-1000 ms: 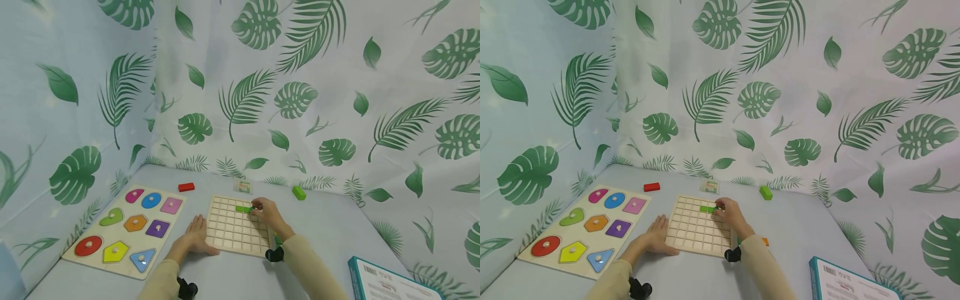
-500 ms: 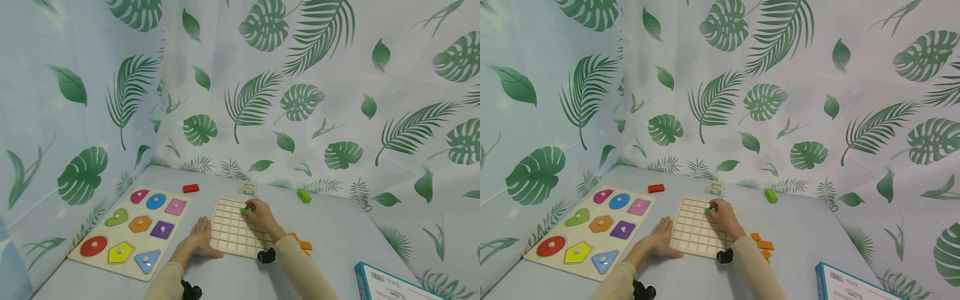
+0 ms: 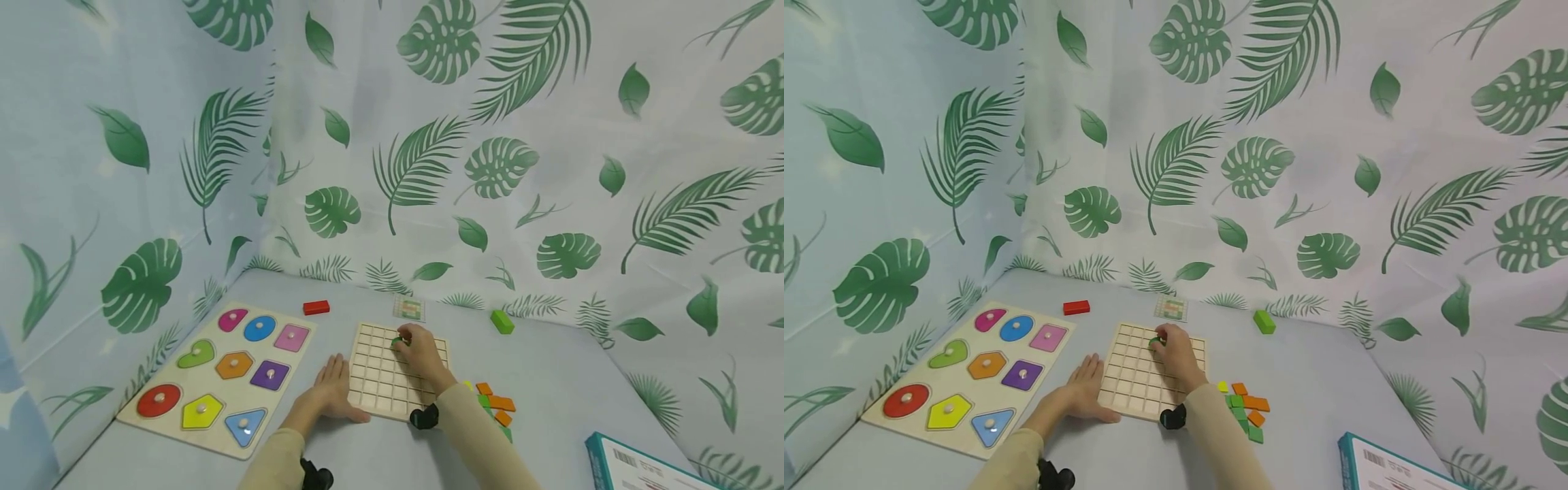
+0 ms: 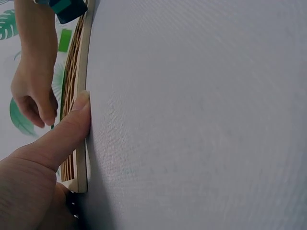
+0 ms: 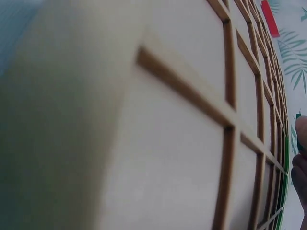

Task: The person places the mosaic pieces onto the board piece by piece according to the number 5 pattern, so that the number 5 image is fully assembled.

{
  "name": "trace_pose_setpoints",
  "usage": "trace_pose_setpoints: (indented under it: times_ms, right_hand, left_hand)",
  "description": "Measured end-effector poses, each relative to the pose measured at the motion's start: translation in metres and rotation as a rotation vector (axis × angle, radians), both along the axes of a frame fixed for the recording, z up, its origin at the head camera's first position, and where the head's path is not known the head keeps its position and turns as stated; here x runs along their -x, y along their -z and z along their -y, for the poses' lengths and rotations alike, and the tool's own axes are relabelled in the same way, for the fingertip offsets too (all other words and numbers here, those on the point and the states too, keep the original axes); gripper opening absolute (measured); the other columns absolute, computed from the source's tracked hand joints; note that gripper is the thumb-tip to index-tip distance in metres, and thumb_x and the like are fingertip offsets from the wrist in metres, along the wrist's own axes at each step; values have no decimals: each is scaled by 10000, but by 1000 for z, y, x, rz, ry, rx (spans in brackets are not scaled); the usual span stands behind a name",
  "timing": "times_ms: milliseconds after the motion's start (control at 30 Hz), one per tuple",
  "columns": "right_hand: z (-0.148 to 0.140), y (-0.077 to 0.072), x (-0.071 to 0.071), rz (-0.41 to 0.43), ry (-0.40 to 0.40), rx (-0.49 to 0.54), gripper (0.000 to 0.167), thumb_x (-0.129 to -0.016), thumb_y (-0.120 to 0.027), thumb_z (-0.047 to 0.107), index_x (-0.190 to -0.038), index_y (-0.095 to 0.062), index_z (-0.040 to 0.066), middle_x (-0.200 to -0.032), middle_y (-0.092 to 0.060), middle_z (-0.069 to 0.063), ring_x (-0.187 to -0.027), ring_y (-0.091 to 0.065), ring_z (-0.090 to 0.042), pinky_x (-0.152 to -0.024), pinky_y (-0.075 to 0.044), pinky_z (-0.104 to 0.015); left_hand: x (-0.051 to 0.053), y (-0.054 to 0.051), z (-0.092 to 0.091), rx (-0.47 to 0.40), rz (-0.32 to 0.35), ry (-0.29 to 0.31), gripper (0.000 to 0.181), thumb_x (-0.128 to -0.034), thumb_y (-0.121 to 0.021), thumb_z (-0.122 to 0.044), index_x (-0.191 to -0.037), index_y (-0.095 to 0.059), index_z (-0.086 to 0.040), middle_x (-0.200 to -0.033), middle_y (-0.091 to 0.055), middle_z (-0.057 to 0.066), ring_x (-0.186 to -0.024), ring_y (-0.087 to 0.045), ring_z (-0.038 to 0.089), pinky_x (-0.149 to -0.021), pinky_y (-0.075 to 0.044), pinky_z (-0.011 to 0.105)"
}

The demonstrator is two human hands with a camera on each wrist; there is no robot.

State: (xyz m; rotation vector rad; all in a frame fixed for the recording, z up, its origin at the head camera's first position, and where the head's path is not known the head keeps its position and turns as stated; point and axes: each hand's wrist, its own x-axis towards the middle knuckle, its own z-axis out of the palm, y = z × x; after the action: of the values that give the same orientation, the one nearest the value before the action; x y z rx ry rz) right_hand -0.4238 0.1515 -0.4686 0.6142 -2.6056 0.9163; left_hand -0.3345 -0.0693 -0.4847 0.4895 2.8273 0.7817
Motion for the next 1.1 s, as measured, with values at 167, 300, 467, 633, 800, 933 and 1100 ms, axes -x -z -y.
trace_pose_setpoints:
  times_ms: [167, 300, 467, 633, 800, 933, 1100]
  right_hand:
    - [5, 2, 3, 19, 21, 9, 285, -836, -718, 83, -1078, -629, -39, -987, -648, -122, -911, -624, -241, -772, -529, -343]
    - [8, 3, 4, 18, 27, -7, 280, -831, -727, 97, -1060, -633, -33, -944, -648, -99, -887, -623, -237, -755, -526, -348]
    - [13, 3, 6, -1, 34, -39, 274, -826, -733, 101, -1048, -638, -29, -913, -644, -84, -900, -609, -260, -745, -526, -350]
    - [14, 5, 5, -13, 39, -57, 261, -819, -736, 82, -1037, -641, -28, -902, -645, -77, -908, -614, -265, -743, -532, -343]
    - [8, 4, 2, -8, 10, -38, 267, -835, -711, 54, -1071, -630, -40, -971, -652, -112, -957, -600, -290, -807, -515, -383]
    - [4, -2, -2, 47, -4, 7, 300, -856, -685, 50, -1133, -606, -33, -1050, -639, -139, -1013, -589, -292, -851, -497, -402]
    - [-3, -8, -9, 139, 2, 69, 285, -893, -641, 59, -1166, -597, -11, -1092, -625, -136, -1018, -592, -267, -833, -510, -356]
  left_hand:
    - [0, 0, 0, 1, 2, 4, 1185, -673, -783, -528, -1433, -165, 140, -1510, -80, 309, -1405, -19, 412, -1128, -73, 502]
    - [2, 2, -1, 16, 1, 7, 1179, -681, -773, -536, -1433, -167, 140, -1512, -80, 305, -1407, -22, 406, -1130, -78, 492]
    - [0, 0, 0, 29, 11, 3, 1174, -688, -768, -537, -1440, -162, 129, -1517, -78, 295, -1409, -20, 399, -1132, -72, 483]
    - [-5, -8, 0, 27, 33, 4, 1171, -692, -766, -534, -1441, -156, 129, -1518, -69, 296, -1410, -12, 397, -1133, -65, 483]
    - [-13, -24, -2, 33, 66, 10, 1152, -704, -764, -514, -1440, -154, 130, -1516, -81, 295, -1410, -25, 394, -1133, -66, 480]
    - [-15, -29, -1, 37, 75, 18, 1161, -711, -758, -515, -1438, -134, 141, -1514, -60, 309, -1407, -12, 407, -1133, -51, 482]
    - [-16, -28, 1, 25, 80, 9, 1152, -708, -770, -494, -1434, -146, 146, -1512, -71, 312, -1404, -23, 415, -1132, -60, 490]
